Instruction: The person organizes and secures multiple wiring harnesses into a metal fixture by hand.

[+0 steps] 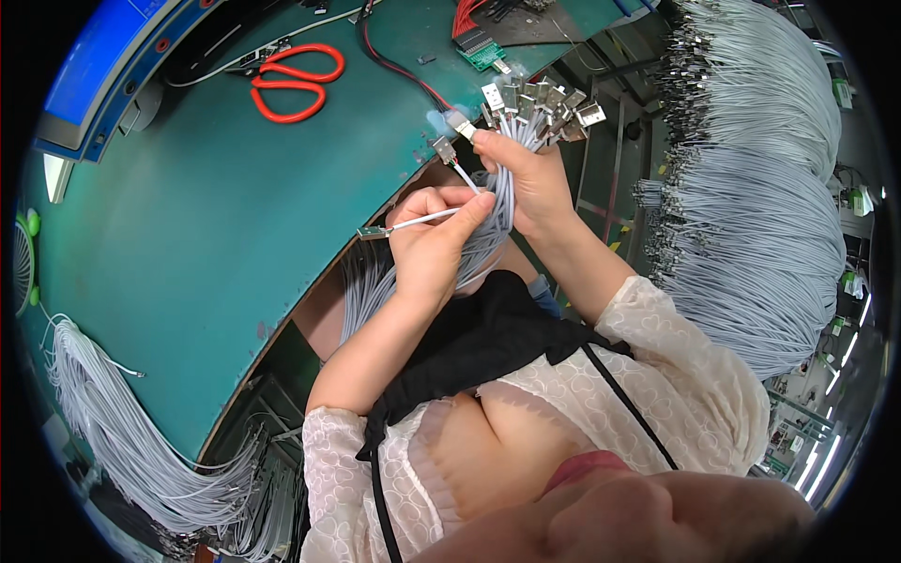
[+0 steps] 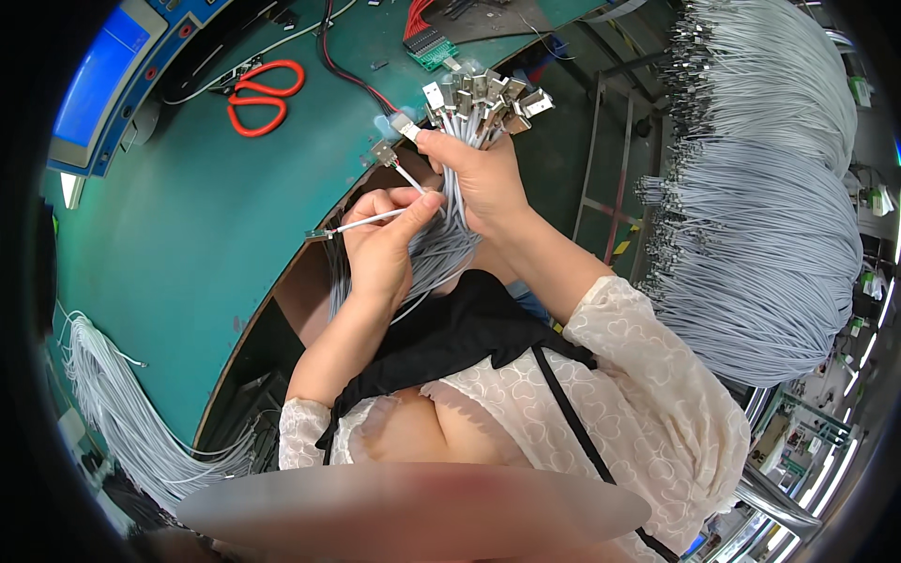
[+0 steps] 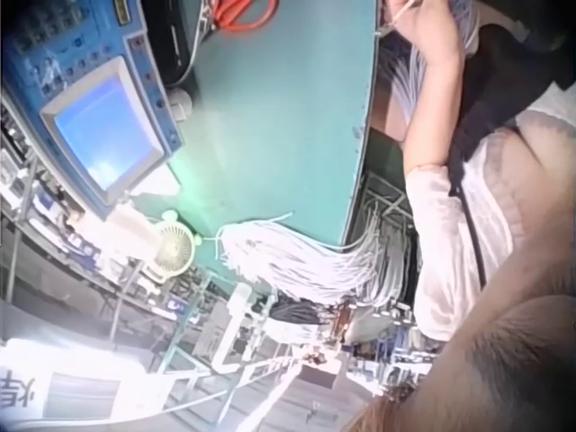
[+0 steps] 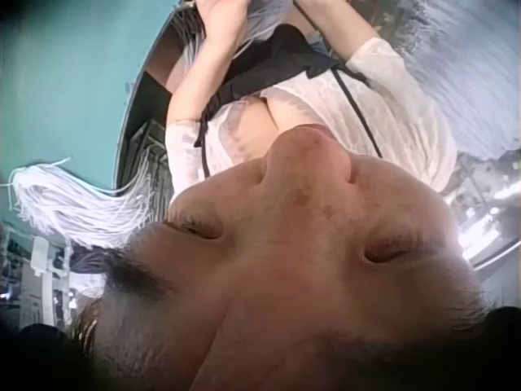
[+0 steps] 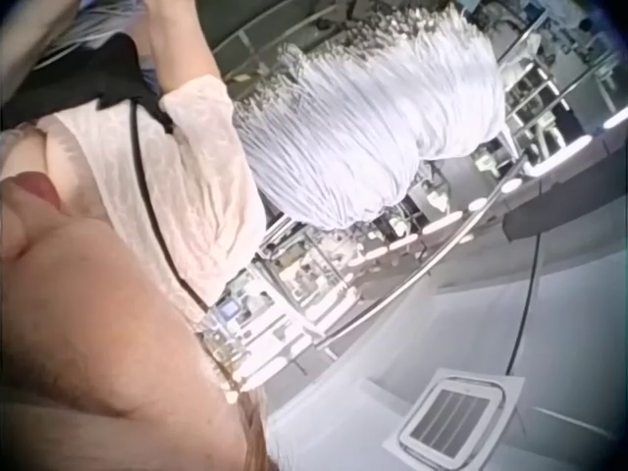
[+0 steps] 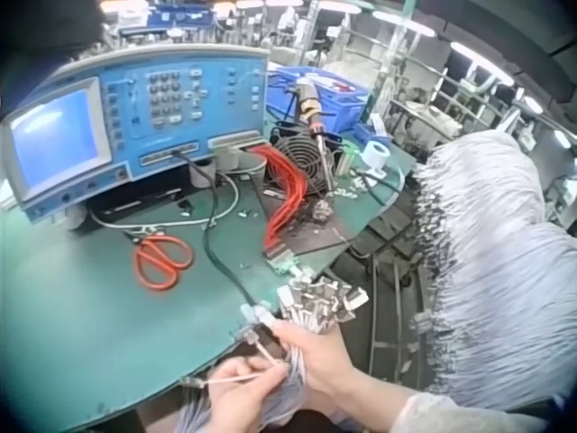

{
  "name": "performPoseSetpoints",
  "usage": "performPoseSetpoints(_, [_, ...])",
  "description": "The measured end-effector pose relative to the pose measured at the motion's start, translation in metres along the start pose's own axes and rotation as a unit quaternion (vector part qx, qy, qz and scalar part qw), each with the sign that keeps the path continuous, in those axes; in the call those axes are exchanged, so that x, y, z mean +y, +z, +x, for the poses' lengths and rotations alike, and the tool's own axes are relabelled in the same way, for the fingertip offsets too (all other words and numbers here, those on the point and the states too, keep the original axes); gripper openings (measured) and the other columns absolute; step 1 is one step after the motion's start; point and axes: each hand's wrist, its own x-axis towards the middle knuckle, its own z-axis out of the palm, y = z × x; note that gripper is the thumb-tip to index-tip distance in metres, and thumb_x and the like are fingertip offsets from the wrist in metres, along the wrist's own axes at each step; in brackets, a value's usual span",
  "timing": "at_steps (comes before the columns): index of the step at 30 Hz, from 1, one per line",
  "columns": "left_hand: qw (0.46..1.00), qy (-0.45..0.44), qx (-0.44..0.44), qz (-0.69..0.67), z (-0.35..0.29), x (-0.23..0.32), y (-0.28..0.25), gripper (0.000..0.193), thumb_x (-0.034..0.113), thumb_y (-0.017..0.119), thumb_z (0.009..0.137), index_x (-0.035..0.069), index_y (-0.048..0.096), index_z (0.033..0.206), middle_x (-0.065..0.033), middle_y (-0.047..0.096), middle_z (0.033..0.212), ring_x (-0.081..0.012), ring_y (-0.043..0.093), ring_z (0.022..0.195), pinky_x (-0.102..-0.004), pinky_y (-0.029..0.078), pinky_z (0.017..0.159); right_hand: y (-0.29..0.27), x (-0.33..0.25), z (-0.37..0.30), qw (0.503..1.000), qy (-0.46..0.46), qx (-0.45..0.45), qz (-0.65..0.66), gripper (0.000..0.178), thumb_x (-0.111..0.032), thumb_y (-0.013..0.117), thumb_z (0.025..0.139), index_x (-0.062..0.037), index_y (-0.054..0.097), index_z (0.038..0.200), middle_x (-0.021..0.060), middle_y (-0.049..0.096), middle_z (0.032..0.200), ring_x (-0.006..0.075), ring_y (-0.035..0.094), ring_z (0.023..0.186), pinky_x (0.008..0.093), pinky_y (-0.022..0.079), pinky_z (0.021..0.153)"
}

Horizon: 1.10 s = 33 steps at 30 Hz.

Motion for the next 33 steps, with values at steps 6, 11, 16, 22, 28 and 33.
performPoseSetpoints(6, [0.999, -0.026, -0.016, 0.021, 0.006, 0.001, -0.002, 0.030, -0.007, 0.065, 0.068, 0.006, 0.040, 0.056, -0.0087, 0.058, 0.076, -0.0098, 0.054, 0.066, -0.0222, 0.045, 0.061, 0.009, -0.008, -0.003, 0.998, 0.065, -0.024, -0.002, 0.011, -0.002, 0.061, 0.071, -0.0038, 0.055, 0.080, 0.0020, 0.055, 0.068, 0.0076, 0.048, 0.055, 0.0193, 0.038, 0.049])
performPoseSetpoints(11, [0.998, -0.008, -0.014, 0.062, 0.003, 0.001, -0.005, 0.025, -0.006, 0.064, 0.070, 0.003, 0.043, 0.058, -0.0082, 0.057, 0.076, -0.0107, 0.055, 0.067, -0.0225, 0.045, 0.063, 0.005, -0.010, -0.008, 0.996, 0.040, -0.057, -0.049, 0.013, -0.003, 0.062, 0.071, -0.0035, 0.055, 0.082, 0.0028, 0.055, 0.069, 0.0074, 0.047, 0.054, 0.0196, 0.037, 0.048])
performPoseSetpoints(16, [0.994, 0.047, -0.029, 0.097, -0.006, 0.001, -0.009, 0.023, -0.005, 0.061, 0.073, 0.001, 0.043, 0.059, -0.0081, 0.056, 0.075, -0.0126, 0.057, 0.070, -0.0232, 0.046, 0.064, -0.002, -0.010, -0.001, 0.998, 0.031, -0.041, -0.044, 0.012, -0.004, 0.062, 0.070, -0.0037, 0.056, 0.080, 0.0026, 0.055, 0.067, 0.0075, 0.046, 0.053, 0.0194, 0.035, 0.048])
performPoseSetpoints(22, [0.995, 0.044, -0.056, 0.072, -0.011, -0.003, -0.015, 0.024, -0.006, 0.059, 0.074, -0.001, 0.042, 0.058, -0.0078, 0.055, 0.073, -0.0144, 0.058, 0.071, -0.0235, 0.047, 0.064, 0.001, -0.006, 0.003, 0.998, 0.010, -0.021, -0.051, 0.010, -0.005, 0.063, 0.070, -0.0040, 0.056, 0.078, 0.0019, 0.054, 0.065, 0.0079, 0.046, 0.053, 0.0192, 0.035, 0.049])
performPoseSetpoints(28, [0.990, -0.008, -0.098, 0.102, -0.007, -0.011, -0.019, 0.023, -0.005, 0.062, 0.072, 0.000, 0.044, 0.059, -0.0073, 0.057, 0.074, -0.0123, 0.058, 0.070, -0.0218, 0.045, 0.062, 0.011, -0.009, 0.001, 0.995, 0.032, -0.062, -0.076, 0.013, -0.004, 0.063, 0.069, -0.0036, 0.055, 0.080, 0.0017, 0.053, 0.066, 0.0075, 0.045, 0.053, 0.0194, 0.035, 0.049])
performPoseSetpoints(33, [0.937, -0.049, -0.093, 0.332, -0.004, 0.006, -0.037, 0.015, 0.012, 0.064, 0.074, 0.000, 0.055, 0.071, -0.0077, 0.059, 0.074, -0.0147, 0.059, 0.069, -0.0242, 0.045, 0.061, 0.001, -0.007, -0.007, 0.997, 0.022, -0.046, -0.064, 0.016, -0.002, 0.063, 0.068, -0.0034, 0.053, 0.080, 0.0020, 0.053, 0.067, 0.0075, 0.045, 0.053, 0.0196, 0.035, 0.048])
